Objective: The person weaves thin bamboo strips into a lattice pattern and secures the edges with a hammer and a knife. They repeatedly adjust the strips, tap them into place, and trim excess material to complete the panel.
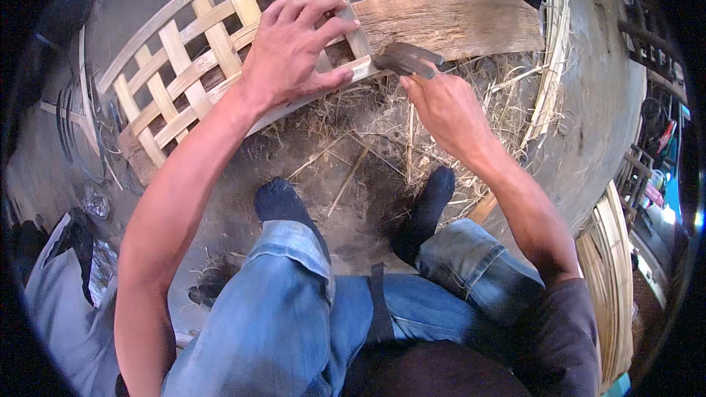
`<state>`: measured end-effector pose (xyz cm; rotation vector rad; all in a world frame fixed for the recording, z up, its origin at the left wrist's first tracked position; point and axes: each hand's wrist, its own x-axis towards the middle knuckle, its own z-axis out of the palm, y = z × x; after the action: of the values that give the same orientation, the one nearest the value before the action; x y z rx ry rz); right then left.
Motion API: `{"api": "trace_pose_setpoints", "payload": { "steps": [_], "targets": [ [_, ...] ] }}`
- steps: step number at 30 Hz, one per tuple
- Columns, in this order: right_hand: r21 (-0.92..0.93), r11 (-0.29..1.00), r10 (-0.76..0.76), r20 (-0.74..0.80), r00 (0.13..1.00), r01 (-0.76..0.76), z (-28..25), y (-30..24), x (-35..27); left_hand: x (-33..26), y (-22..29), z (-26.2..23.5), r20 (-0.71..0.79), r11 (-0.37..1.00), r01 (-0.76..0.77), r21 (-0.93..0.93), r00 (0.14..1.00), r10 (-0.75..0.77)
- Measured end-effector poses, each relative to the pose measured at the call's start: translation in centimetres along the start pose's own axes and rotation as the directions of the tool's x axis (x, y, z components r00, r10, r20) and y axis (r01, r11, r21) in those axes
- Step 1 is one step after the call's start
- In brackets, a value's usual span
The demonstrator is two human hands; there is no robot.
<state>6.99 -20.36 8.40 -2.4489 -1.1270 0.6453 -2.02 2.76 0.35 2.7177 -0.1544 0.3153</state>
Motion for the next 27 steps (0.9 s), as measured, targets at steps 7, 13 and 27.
{"api": "trace_pose_setpoints", "payload": {
  "steps": [7, 13, 27],
  "targets": [
    [0.019, 1.000, -0.012, 0.004, 1.000, 0.011, -1.0, -0.4, 0.9, 0.1, -0.4, -0.2, -0.006, 1.000, -0.017, 0.003, 1.000, 0.018],
    [-0.025, 0.999, -0.038, -0.002, 0.999, 0.038, 0.5, 0.2, 0.4, 0.1, -0.2, -0.4, 0.016, 0.999, -0.016, 0.028, 1.000, 0.015],
    [0.002, 0.994, -0.110, -0.094, 0.989, 0.111, -1.9, -1.4, 0.8, 0.2, -0.7, -0.1, 0.023, 1.000, -0.014, 0.007, 1.000, 0.013]
  ]
}}
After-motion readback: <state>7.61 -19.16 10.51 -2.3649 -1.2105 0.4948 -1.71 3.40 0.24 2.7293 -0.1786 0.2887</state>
